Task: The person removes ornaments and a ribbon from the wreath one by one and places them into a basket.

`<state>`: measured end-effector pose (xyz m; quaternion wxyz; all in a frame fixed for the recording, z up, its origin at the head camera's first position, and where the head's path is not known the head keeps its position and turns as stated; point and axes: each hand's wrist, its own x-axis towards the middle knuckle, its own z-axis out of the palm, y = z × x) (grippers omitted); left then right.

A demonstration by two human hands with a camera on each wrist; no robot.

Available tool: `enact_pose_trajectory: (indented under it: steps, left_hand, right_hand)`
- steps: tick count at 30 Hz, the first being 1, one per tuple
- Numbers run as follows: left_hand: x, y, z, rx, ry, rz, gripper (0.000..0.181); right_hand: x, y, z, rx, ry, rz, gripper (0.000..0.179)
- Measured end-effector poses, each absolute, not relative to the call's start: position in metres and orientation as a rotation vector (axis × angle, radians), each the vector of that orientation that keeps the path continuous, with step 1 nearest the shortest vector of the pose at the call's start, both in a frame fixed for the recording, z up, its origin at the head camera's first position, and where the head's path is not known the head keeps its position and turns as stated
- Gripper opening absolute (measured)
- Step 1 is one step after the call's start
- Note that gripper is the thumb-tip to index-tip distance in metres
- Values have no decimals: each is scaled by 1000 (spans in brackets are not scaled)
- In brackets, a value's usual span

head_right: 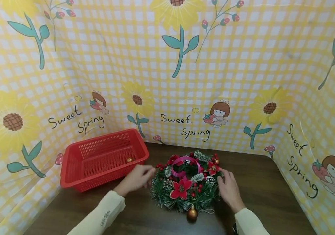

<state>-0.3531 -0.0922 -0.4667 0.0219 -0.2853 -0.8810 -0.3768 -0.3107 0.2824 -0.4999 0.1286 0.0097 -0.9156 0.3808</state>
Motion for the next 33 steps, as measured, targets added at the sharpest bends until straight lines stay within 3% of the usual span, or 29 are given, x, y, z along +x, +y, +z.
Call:
enact_pose_trajectory:
  steps: [5, 9, 18, 28, 33]
  left_hand:
    - [-344, -72, -490, -1308, -2827, -1310, 27]
    - [-345, -67, -495, -1390, -2825, -1190, 22]
    - [-360, -73, -502, -1095, -2875, -1124, 25]
    - [-367, -76, -509, -729, -2842, -1031, 19]
    - [-361, -77, -499, -757, -2832, -1229, 22]
  right_hand:
    - [-313, 277, -499, 70, -2731, 1112, 36]
    - [-314, 278, -502, 58, -2741, 1123, 35]
    - [-310, 278, -501, -81, -2738, 1141, 25]
    - [-302, 278, -495, -185, -2593, 1167, 56]
    - [-307, 284, -491, -133, -2488, 1086, 48]
